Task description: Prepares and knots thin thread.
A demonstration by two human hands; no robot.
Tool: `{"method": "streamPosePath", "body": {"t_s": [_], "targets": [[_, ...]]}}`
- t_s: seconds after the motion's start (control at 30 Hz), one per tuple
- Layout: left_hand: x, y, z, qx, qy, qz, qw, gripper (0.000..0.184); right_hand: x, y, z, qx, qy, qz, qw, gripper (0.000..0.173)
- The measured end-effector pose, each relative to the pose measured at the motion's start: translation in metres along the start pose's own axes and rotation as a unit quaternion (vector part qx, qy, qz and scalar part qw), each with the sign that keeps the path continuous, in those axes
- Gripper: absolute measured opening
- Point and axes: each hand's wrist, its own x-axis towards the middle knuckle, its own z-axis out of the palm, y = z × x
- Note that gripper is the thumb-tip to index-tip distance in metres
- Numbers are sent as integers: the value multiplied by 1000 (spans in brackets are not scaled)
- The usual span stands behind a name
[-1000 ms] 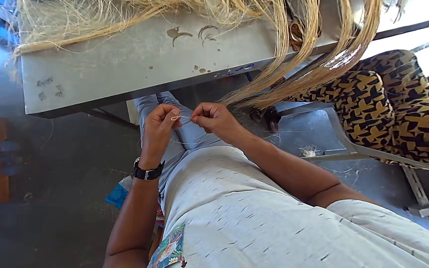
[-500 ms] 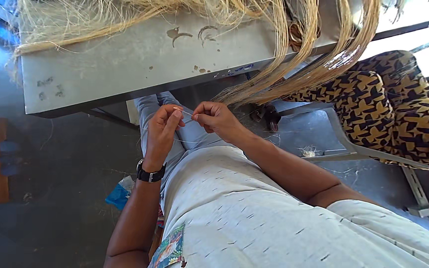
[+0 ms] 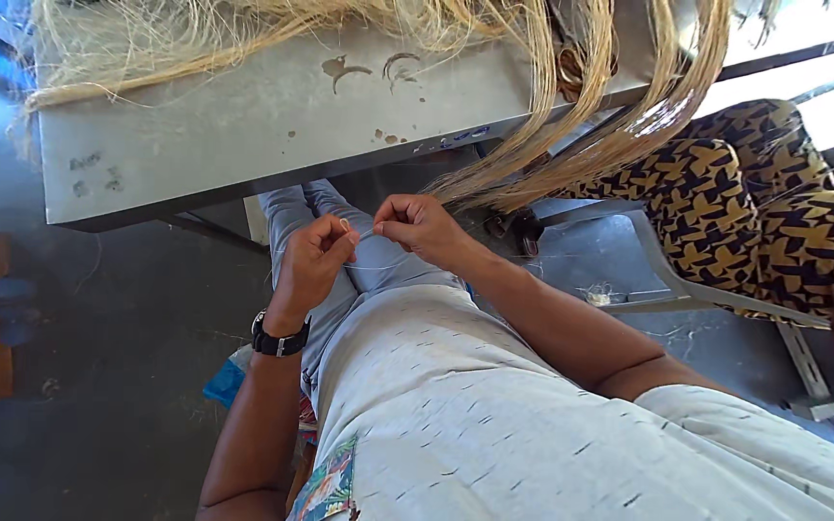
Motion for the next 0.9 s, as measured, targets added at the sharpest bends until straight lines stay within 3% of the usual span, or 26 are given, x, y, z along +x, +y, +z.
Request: {"method": "streamPosePath", "body": {"t_s": [0.27, 0.47, 0.73, 0.9], "targets": [[-1, -3, -6, -26, 14, -7, 1000, 11, 7, 2, 4, 3, -4, 12, 1000, 9], [-3, -11, -6, -19, 84, -27, 996, 32, 5, -6, 8, 152, 12, 73, 986, 9], [4, -14, 20, -97, 80, 29, 992, 22, 0, -9, 26, 219, 26, 127, 967, 13], [6, -9, 22, -76, 101, 36, 991, 20, -2, -10, 25, 180, 26, 105, 978, 8]]}}
